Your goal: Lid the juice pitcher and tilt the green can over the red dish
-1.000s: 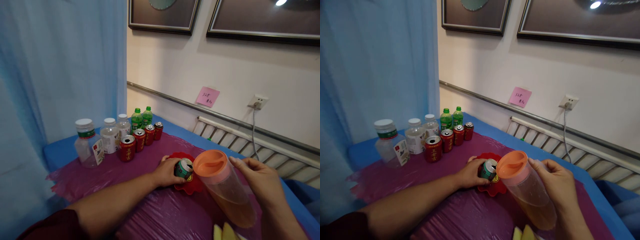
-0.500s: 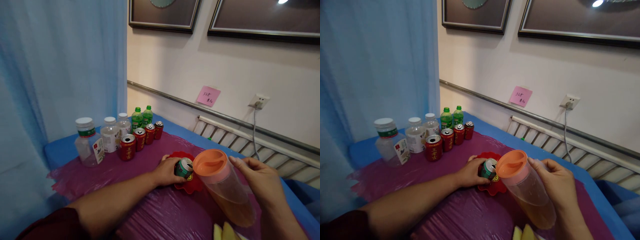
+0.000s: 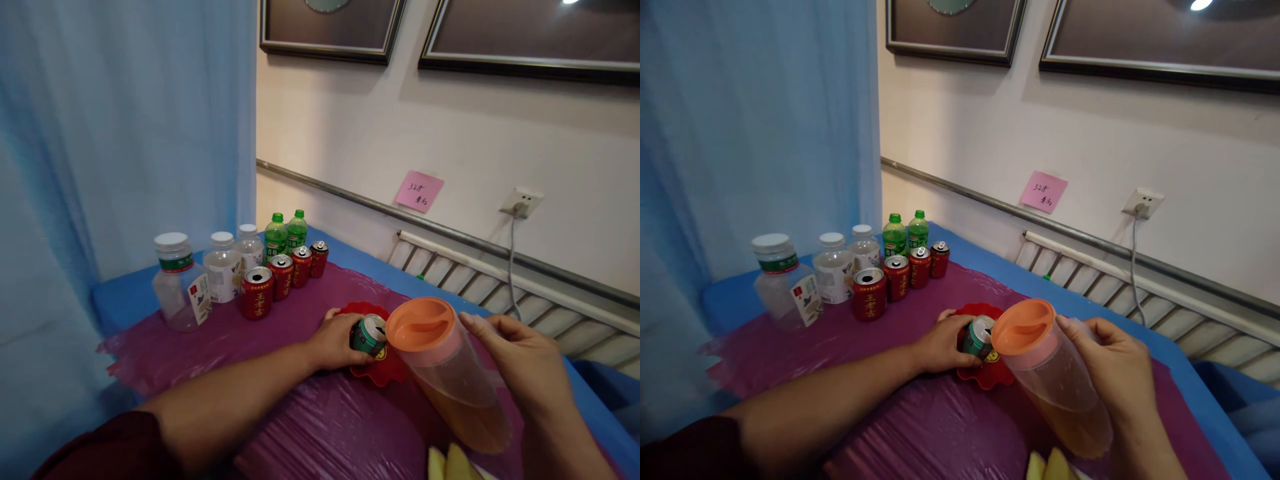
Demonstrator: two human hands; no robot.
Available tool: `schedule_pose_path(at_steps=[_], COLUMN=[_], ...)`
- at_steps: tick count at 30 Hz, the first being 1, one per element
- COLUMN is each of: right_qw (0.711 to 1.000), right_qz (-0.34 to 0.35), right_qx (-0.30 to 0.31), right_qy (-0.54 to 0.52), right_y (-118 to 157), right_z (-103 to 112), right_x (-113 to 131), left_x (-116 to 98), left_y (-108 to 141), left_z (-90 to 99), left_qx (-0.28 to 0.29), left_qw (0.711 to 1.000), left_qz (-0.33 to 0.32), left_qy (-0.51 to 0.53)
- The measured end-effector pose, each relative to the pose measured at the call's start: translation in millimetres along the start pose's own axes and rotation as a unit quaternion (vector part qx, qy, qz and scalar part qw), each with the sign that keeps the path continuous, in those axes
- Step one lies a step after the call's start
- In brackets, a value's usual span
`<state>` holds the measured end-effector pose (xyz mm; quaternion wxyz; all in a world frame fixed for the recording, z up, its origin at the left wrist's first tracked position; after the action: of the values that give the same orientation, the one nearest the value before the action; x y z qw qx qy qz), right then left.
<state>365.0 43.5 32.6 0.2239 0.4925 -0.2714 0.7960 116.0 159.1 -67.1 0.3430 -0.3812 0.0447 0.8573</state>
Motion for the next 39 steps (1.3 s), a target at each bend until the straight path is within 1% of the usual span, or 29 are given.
schedule_pose_path(at_steps=[12, 18, 21, 28, 39], right_qw=[1.000, 0.999, 0.999, 0.999, 0.999], right_qz=[-0.015, -0.007, -0.003, -0.016, -0.022], right_qx=[0.007, -0.007, -0.004, -0.002, -0.014], right_qy=[0.009, 0.033, 0.040, 0.036, 0.038], right_y=[-1.5, -2.6, -5.4, -6.6, -2.5], right_z=[0.2, 1.6, 2.1, 2.8, 2.8], right_x=[-3.6, -1.3, -4.7, -11.3, -3.8], left_x=[-0.6, 0.7, 1.0, 0.8, 1.1], left_y=[0.8, -0.1, -0.1, 0.5, 0.3], left_z=[-0.3, -0.9, -1.1, -1.5, -2.2], left_qx=[-0.007, 0.001, 0.000, 0.003, 0.005], left_qw=[1.000, 1.000, 1.000, 1.000, 1.000], left_qz=[0.000, 0.001, 0.003, -0.004, -0.007], left_qy=[0.008, 0.011, 0.011, 0.007, 0.011])
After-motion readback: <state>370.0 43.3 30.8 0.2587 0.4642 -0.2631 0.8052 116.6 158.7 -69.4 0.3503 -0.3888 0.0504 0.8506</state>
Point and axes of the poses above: each hand's wrist, its own y-axis away from the middle knuckle, its own z-axis out of the back of the hand, x = y × z, the point moved 4 cm from there along -y, towards the middle knuckle
